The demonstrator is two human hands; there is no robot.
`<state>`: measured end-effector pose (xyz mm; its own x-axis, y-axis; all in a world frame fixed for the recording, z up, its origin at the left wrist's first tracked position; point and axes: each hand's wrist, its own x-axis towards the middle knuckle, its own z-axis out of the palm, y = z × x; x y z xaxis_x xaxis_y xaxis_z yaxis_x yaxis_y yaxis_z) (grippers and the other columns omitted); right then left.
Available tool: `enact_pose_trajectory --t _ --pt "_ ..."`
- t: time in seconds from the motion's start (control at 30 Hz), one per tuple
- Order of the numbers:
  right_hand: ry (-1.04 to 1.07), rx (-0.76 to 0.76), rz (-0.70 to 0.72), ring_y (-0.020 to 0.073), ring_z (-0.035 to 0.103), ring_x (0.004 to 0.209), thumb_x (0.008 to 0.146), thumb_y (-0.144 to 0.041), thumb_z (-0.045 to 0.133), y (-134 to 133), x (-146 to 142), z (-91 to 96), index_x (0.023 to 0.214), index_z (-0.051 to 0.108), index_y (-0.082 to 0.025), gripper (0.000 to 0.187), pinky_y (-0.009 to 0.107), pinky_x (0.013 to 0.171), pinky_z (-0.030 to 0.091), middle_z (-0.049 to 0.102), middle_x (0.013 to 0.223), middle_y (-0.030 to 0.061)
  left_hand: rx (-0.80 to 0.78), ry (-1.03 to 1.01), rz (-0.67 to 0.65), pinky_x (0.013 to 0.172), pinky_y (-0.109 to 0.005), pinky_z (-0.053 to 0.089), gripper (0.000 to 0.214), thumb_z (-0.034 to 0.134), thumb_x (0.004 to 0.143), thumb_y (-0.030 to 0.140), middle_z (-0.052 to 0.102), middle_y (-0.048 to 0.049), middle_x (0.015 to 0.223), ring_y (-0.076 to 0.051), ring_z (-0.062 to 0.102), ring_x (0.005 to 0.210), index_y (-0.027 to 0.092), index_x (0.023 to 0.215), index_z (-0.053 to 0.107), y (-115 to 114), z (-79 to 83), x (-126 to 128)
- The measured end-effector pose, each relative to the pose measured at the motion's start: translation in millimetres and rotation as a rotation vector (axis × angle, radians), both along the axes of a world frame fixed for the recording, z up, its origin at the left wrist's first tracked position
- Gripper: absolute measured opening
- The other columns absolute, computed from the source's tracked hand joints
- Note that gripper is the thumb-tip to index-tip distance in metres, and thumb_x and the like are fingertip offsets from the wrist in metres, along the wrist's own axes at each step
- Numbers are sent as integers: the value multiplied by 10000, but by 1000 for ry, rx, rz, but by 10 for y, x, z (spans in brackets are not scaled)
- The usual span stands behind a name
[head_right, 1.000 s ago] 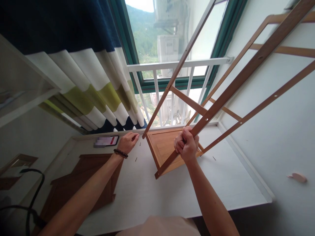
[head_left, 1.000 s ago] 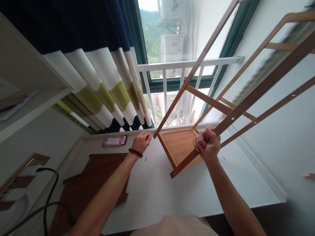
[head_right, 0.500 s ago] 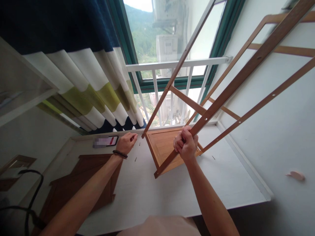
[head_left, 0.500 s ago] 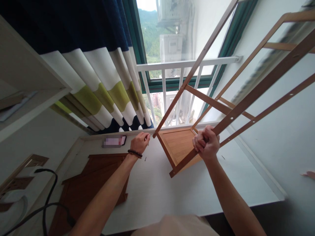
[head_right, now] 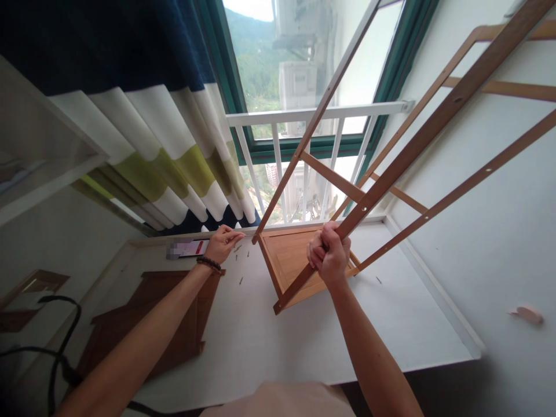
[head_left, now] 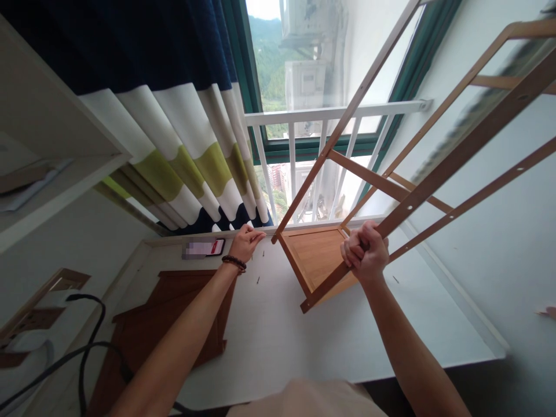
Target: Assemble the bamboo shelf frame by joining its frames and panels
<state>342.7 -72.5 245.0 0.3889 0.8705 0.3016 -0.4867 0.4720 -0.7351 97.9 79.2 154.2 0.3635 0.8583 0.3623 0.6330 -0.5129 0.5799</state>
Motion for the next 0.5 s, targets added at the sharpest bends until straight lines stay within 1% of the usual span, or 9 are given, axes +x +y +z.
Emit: enact_pose_trajectory --t 0.07,0.13,0.17,0.23,0.33,0.43,0.5 --pt "-1 0 -4 42 224 223 819 -235 449 4 -5 3 566 305 -204 293 156 242 231 253 358 -115 -85 -34 28 592 -236 442 329 517 759 454 575 -20 673 -122 523 593 189 824 701 13 -8 8" --pt "-6 2 -8 43 221 222 821 -242 450 5 -7 4 567 306 -205 293 157 240 232 251 356 -115 -229 -87 62 532 -235 443 354 522 747 473 564 0 554 -114 511 495 183 851 697 4 -21 32" --pt "-10 4 -9 42 221 222 821 -249 453 4 -8 4 567 304 -205 298 157 240 234 251 356 -116 -302 -125 80 503 -233 444 367 527 739 481 568 3 526 -111 510 464 178 861 693 -4 -28 47" --pt "-14 2 -9 41 221 222 819 -265 463 4 -7 3 563 296 -205 312 155 238 238 249 355 -117 -420 -213 112 481 -232 456 379 552 715 485 611 -15 556 -116 541 464 160 854 690 -17 -39 76" --pt "-7 -4 -7 40 220 220 814 -269 471 5 -4 -2 561 292 -204 317 151 235 238 249 355 -118 -530 -348 155 516 -242 491 386 576 695 481 660 -59 660 -133 596 543 135 821 689 -19 -45 117" --pt "-2 -3 -5 40 225 219 815 -261 465 9 -4 -10 560 294 -203 313 152 236 236 255 356 -117 -612 -453 210 509 -248 499 391 582 691 480 647 -69 645 -141 600 572 116 792 684 -8 -43 151" --pt "-5 -3 -4 40 229 219 816 -262 466 10 -8 -14 558 290 -203 318 153 237 237 256 356 -116 -683 -517 245 483 -235 486 358 621 668 450 624 -64 609 -141 592 578 104 743 674 2 -41 169"
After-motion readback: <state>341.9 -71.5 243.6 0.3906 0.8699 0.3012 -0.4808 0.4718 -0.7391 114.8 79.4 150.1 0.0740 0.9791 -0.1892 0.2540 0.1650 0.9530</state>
